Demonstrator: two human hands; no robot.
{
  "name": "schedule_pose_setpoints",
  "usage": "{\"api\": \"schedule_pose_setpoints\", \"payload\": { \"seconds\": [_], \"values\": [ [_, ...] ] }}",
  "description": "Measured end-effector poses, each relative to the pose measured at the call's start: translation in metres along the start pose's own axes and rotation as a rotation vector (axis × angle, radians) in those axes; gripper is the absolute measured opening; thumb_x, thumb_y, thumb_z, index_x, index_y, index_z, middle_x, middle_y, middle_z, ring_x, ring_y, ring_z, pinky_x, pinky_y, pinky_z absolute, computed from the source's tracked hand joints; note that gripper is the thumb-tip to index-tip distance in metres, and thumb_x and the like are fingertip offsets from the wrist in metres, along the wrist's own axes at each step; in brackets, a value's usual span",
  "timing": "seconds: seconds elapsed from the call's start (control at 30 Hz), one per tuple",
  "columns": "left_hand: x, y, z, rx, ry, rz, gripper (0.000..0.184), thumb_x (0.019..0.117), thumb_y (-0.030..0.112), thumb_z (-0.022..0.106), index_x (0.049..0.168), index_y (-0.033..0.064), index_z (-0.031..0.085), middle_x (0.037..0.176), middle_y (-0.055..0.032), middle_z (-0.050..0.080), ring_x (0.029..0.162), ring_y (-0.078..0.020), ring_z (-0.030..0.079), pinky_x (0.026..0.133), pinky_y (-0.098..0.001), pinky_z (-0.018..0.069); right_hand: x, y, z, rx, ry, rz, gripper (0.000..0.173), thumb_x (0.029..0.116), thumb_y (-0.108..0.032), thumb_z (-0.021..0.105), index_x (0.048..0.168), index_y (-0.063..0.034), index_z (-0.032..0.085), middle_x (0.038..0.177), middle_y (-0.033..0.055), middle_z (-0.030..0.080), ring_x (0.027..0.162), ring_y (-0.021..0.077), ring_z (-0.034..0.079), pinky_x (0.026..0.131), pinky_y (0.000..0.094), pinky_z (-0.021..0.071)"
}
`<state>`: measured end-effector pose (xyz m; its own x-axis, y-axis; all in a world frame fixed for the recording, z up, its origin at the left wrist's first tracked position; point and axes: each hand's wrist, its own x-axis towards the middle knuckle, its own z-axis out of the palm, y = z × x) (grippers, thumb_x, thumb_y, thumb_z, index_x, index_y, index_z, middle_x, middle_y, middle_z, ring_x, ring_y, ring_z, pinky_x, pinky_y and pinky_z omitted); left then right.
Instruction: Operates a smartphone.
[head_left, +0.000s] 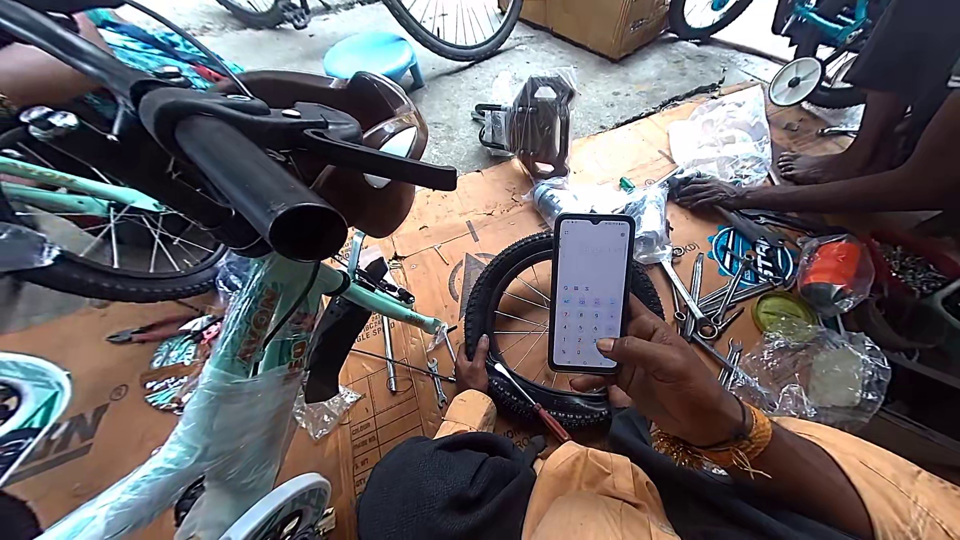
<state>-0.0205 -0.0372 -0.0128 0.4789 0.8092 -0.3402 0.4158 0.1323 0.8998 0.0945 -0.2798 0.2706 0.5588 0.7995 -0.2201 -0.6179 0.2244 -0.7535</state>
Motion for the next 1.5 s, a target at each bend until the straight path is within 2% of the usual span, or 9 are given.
{"api": "schedule_pose_setpoints", "payload": {
  "seconds": [0.3,0.47,0.6,0.8,0.93,1.0,1.17,1.33,1.5],
  "values": [
    [0.002,-0.002,0.0,0.014,0.001,0.003,0.055,0.0976,0.05,0.066,0.132,0.0064,0.063,0.115,-0.0186,0.072,0.107,-0.0293,0.069,0.098,-0.0537,0.0528,0.001,0.002,-0.001,-0.027,-0.025,-0.018,0.055,0.1007,-0.004,0.053,0.152,-0.0166,0.039,0.128,0.0224,0.063,0.105,0.0356,0.071,0.084,0.0515,0.0629],
    [0.0,0.001,-0.001,0.02,-0.009,0.009,0.053,0.0987,0.047,0.066,0.13,0.0051,0.064,0.116,-0.0192,0.071,0.108,-0.029,0.069,0.099,-0.0534,0.0528,0.004,0.003,0.0,-0.026,0.008,-0.012,0.057,0.0988,-0.006,0.057,0.152,-0.0148,0.038,0.135,0.0221,0.059,0.116,0.0387,0.066,0.094,0.0581,0.0576],
    [-0.001,0.01,0.001,0.029,-0.006,-0.002,0.049,0.101,0.04,0.065,0.132,0.0024,0.063,0.117,-0.0205,0.071,0.11,-0.0284,0.068,0.1,-0.051,0.0516,0.005,0.003,0.001,-0.019,0.021,-0.008,0.053,0.0998,-0.006,0.055,0.15,-0.0128,0.041,0.134,0.0226,0.059,0.115,0.0387,0.066,0.095,0.0586,0.0571],
    [0.0,0.0,0.001,0.015,0.012,0.013,0.052,0.0984,0.046,0.067,0.131,0.0054,0.063,0.114,-0.0189,0.072,0.106,-0.0286,0.069,0.097,-0.0526,0.0531,0.005,0.003,-0.001,-0.042,0.03,-0.014,0.046,0.1064,-0.015,0.048,0.152,-0.017,0.042,0.133,0.021,0.061,0.113,0.0371,0.067,0.09,0.0568,0.0596],
    [-0.002,0.009,0.001,0.032,0.003,-0.001,0.048,0.1015,0.04,0.064,0.132,0.0025,0.062,0.117,-0.0204,0.07,0.11,-0.028,0.068,0.1,-0.0505,0.0517,0.005,0.002,-0.001,-0.034,0.042,-0.021,0.045,0.1083,-0.018,0.044,0.153,-0.0161,0.041,0.133,0.0217,0.061,0.113,0.0372,0.068,0.087,0.0561,0.0606],
    [-0.002,0.01,0.0,0.023,0.002,0.001,0.048,0.1014,0.039,0.065,0.132,0.002,0.062,0.116,-0.0206,0.07,0.108,-0.028,0.068,0.099,-0.0503,0.0521,0.005,0.002,-0.002,-0.06,0.05,-0.028,0.044,0.1071,-0.018,0.049,0.151,-0.0149,0.042,0.13,0.0215,0.063,0.109,0.036,0.07,0.083,0.0534,0.0627],
    [-0.001,0.008,0.001,0.004,0.001,0.006,0.048,0.1008,0.038,0.066,0.133,0.0024,0.063,0.117,-0.0205,0.071,0.109,-0.0282,0.069,0.1,-0.0508,0.0523,0.003,0.002,-0.002,-0.16,0.134,-0.032,0.053,0.0955,-0.025,0.072,0.143,-0.0142,0.051,0.118,0.0178,0.069,0.094,0.029,0.074,0.068,0.0413,0.0649],
    [-0.001,0.007,0.001,0.037,0.014,0.022,0.049,0.1007,0.04,0.066,0.132,0.002,0.063,0.116,-0.0205,0.071,0.109,-0.0285,0.068,0.1,-0.0511,0.0518,0.004,0.003,-0.002,-0.165,0.176,-0.036,0.052,0.0941,-0.031,0.075,0.139,-0.0139,0.054,0.113,0.0176,0.07,0.085,0.0265,0.074,0.062,0.0367,0.0634],
    [-0.004,0.012,0.001,0.046,-0.001,0.019,0.052,0.1018,0.039,0.064,0.135,0.0001,0.06,0.123,-0.0214,0.069,0.116,-0.0287,0.066,0.105,-0.0505,0.0491,0.004,0.001,-0.001,-0.183,0.23,-0.012,0.049,0.0939,-0.033,0.075,0.134,-0.0121,0.057,0.106,0.0173,0.071,0.075,0.0244,0.073,0.057,0.0341,0.0618]
  ]
}}
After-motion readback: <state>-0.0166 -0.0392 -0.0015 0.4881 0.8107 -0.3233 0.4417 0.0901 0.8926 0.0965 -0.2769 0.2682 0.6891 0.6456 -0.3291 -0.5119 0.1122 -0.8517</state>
